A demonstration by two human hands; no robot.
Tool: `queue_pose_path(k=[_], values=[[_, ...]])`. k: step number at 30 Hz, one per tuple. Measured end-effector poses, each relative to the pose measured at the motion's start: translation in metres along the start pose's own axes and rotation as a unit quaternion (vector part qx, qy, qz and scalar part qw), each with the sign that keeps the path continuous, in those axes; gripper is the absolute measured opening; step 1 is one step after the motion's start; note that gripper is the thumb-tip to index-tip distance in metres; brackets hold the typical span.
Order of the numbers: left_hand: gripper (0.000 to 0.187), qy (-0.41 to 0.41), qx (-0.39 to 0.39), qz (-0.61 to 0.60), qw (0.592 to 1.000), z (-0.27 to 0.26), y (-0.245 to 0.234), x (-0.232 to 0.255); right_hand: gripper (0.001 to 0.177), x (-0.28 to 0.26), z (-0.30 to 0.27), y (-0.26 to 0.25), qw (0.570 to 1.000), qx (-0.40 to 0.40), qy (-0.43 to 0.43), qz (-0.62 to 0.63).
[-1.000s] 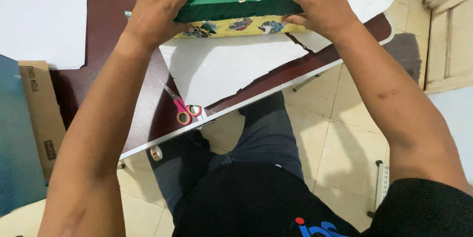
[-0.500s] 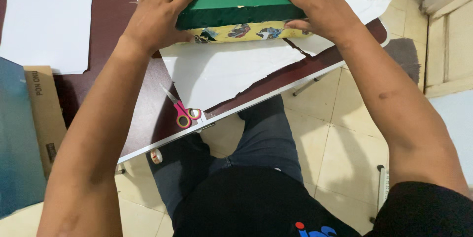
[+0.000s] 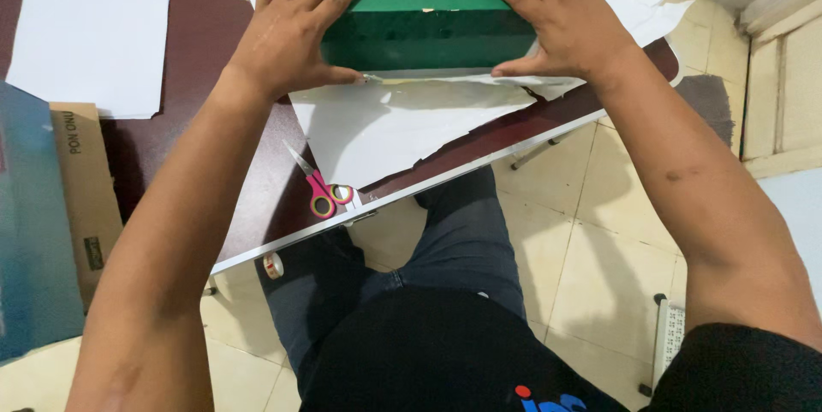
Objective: The person wraps a green Crocodile shoebox with yellow patterned wrapping paper on a table. They fold the paper around the box, cut tape with pink scissors, and apply tape to secure the paper on multiple sides.
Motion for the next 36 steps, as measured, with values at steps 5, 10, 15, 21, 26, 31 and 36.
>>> queue_pose_path(k=[5, 10, 15, 21, 26, 31, 36], values=[[0.124, -0.012, -0.014, -0.003, 1.0, 0.0, 0.004, 0.002, 0.118, -0.004, -0.003, 0.007, 1.0, -0.01, -0.006, -0.001], [0.124, -0.004, -0.012, -0.018, 1.0, -0.002, 0.003, 0.005, 0.095, -0.001, -0.007, 0.011, 1.0, 0.005, -0.006, 0.009], [0.093, 0.066, 0.023, -0.01, 0.998, -0.011, 0.003, 0.02, 0.052, -0.001, -0.004, 0.013, 0.998, 0.05, 0.025, 0.013], [0.028, 0.151, 0.044, 0.066, 0.985, -0.022, 0.017, 0.054, 0.052, -0.016, 0.004, 0.005, 0.997, 0.073, 0.009, 0.034], [0.018, 0.076, 0.068, -0.027, 0.994, -0.01, 0.008, 0.037, 0.055, -0.022, 0.011, -0.003, 0.995, 0.071, 0.012, 0.075], [0.016, 0.044, 0.069, -0.054, 0.995, -0.007, 0.002, 0.031, 0.053, -0.025, 0.015, 0.002, 0.996, 0.055, 0.029, 0.069], [0.021, 0.049, 0.103, -0.058, 0.992, -0.003, -0.002, 0.025, 0.053, -0.025, 0.012, 0.003, 0.992, 0.069, 0.047, 0.089]])
Point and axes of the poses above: each hand's wrist, its own z-axis towards the middle knuckle, its own y-axis out of the palm, x = y × z, the point moved 9 cm from there along z, towards the middle knuckle, and after that the axes turned 10 degrees about x, right-handed, at the moved point
